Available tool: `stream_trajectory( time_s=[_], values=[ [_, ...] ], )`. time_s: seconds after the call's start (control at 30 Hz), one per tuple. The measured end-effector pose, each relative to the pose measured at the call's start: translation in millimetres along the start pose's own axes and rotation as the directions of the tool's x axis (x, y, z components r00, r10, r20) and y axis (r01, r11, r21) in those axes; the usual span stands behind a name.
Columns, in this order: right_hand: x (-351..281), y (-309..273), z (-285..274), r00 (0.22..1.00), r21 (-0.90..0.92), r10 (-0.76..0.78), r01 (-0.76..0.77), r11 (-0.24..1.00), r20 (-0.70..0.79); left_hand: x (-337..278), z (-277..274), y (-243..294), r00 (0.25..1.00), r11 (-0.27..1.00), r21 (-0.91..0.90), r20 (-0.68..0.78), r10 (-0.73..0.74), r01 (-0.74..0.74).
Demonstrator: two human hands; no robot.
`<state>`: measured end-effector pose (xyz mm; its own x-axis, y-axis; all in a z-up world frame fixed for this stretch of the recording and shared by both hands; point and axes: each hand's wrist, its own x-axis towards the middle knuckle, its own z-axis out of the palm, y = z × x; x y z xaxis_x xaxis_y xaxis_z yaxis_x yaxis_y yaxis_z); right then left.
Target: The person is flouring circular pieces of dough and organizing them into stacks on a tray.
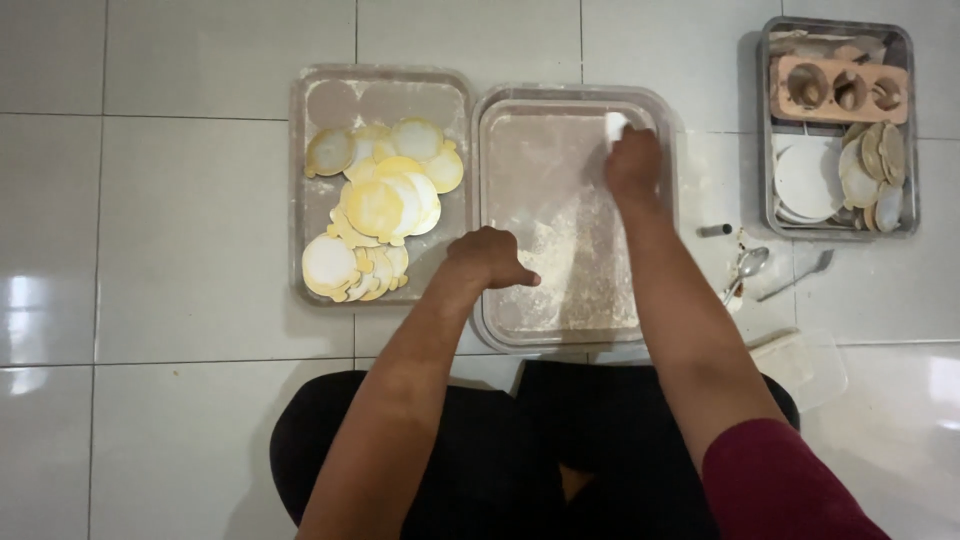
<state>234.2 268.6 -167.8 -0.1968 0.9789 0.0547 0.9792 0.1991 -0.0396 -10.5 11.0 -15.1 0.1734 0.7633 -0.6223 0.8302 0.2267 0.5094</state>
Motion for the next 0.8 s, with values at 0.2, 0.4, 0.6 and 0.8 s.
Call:
stream_trajectory(
  time_s=[0.2, 0.4, 0.6, 0.8],
  values=[
    [-63, -51, -75, 0.946, 0.314, -0.301, 0.251, 0.916, 0.122, 4, 0, -7, 0.999, 0.999, -0.055, -0.048, -0.003, 0.000],
    [-99, -10, -107, 0.998, 0.001, -0.018, 0.018, 1.000, 0.062, 24, 5, -19, 0.981, 0.952, -0.307, -0.176, -0.077, 0.020],
    [-157, -38, -109, 0.991, 0.111, -0.002, -0.013, 0.994, 0.136, 18, 3, -17, 0.972, 0.921, -0.389, -0.209, -0.106, 0.017],
    [-177, -50, -104, 0.966, 0.526, -0.149, 0.016, 0.850, 0.211, 9, 0, -16, 0.979, 0.928, -0.373, -0.185, -0.089, 0.014]
  ],
)
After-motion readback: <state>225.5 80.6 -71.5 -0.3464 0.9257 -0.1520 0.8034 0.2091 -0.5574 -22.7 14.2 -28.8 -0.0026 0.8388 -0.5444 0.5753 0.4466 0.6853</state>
